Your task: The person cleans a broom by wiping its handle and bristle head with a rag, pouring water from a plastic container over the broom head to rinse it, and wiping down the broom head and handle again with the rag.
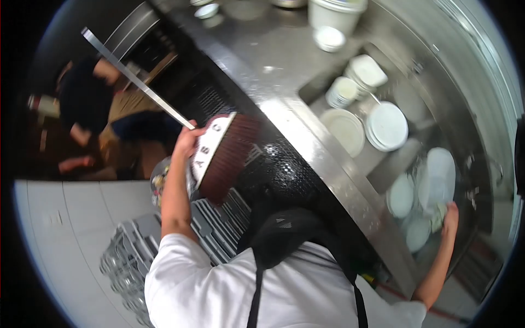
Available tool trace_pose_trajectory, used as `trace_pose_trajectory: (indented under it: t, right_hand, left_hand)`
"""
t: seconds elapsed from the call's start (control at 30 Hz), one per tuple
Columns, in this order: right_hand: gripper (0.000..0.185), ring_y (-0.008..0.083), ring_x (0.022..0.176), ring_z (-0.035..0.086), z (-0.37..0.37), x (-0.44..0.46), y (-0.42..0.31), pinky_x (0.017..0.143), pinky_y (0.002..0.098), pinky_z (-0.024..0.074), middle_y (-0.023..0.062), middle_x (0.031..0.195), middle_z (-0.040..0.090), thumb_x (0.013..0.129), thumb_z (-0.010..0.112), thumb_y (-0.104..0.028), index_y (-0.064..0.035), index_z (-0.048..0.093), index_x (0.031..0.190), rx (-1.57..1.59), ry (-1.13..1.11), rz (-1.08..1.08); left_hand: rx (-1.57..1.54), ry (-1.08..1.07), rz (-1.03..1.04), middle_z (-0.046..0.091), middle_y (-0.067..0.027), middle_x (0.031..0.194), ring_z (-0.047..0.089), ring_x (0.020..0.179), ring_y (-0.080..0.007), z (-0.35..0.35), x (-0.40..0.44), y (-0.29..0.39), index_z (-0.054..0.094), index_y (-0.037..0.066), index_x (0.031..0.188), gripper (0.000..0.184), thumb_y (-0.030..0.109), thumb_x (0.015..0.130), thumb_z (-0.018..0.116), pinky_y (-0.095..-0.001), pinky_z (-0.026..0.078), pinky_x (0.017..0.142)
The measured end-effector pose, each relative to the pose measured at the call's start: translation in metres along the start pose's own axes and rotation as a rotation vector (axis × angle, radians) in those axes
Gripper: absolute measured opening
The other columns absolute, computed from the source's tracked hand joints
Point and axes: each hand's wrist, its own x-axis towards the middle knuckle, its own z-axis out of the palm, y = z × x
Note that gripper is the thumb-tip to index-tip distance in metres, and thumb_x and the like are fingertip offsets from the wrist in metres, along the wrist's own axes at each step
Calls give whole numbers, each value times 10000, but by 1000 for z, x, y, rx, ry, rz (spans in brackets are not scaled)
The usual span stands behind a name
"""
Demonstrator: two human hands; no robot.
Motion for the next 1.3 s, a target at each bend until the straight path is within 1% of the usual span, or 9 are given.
trace_pose_trajectory:
  t: [0.13, 0.23, 0.37, 0.43, 0.6, 0.7, 0.8, 1.03, 1.3]
  right_hand:
    - [468, 233, 1172, 553, 54, -66, -115, 1016, 344, 401, 100, 1257, 594, 966, 507, -237, 38, 485, 1344, 62, 46, -42]
    - [345, 197, 1070, 587, 115, -110, -200, 919, 325, 448, 73, 1146, 623, 945, 504, -203, 11, 568, 1209, 296, -282, -136]
    - [286, 156, 1004, 609, 193, -143, -260, 859, 290, 474, 48, 1086, 632, 927, 544, -155, -11, 588, 1170, 407, -441, -207]
    - [521, 201, 1095, 591, 232, -149, -277, 926, 322, 481, 116, 1221, 597, 904, 595, -150, 68, 457, 1356, 423, -519, -191]
    - [399, 163, 997, 587, 337, -204, -323, 884, 295, 480, 73, 1081, 598, 901, 588, -154, 33, 517, 1246, 355, -747, -206]
    - [143, 109, 837, 529, 392, -229, -322, 751, 267, 447, 10, 899, 562, 907, 555, -152, -56, 567, 1012, 306, -945, -275]
    - [64, 94, 753, 468, 446, -256, -298, 681, 271, 410, -10, 814, 510, 916, 516, -137, -82, 527, 886, 278, -962, -236]
    - [106, 110, 789, 511, 557, -264, -183, 721, 288, 434, 26, 806, 554, 924, 485, -113, -38, 539, 872, 15, -810, -244]
    - [139, 130, 800, 528, 626, -226, -43, 723, 311, 449, 62, 831, 589, 947, 457, -106, -4, 542, 905, -30, -703, -158]
  left_hand:
    - [-103, -40, -16, 574, -149, 936, 671, 834, -305, 3, -4, -8, 394, 99, 1095, 491, -171, 746, 609, -427, 596, 728]
    - [-47, -3, 55, 583, -117, 894, 666, 823, -269, -5, 10, -30, 398, 107, 1060, 509, -170, 714, 648, -399, 578, 739]
    - [-8, 16, 146, 558, -28, 788, 624, 762, -193, -3, 10, -61, 433, 123, 926, 480, -174, 658, 698, -338, 535, 729]
    - [-13, 25, 149, 559, -23, 797, 624, 763, -190, -4, 8, -65, 441, 121, 913, 471, -179, 653, 695, -340, 536, 725]
    - [-26, -26, 108, 571, -39, 844, 635, 809, -205, -5, 13, -59, 432, 126, 961, 494, -185, 667, 679, -348, 546, 773]
    - [20, -46, 90, 579, -43, 885, 629, 852, -191, -15, 31, -65, 433, 112, 1001, 495, -171, 684, 687, -336, 539, 810]
    - [26, -79, 85, 540, -24, 866, 613, 867, -191, -33, 62, -93, 434, 90, 1027, 506, -134, 674, 720, -330, 504, 802]
    - [2, -117, -9, 611, -49, 896, 620, 868, -186, -50, 119, -202, 437, 101, 1055, 511, -106, 693, 732, -345, 505, 803]
    - [158, -82, -127, 627, -52, 1060, 601, 1010, -201, -57, 156, -377, 484, 64, 1125, 552, -152, 679, 727, -342, 469, 925]
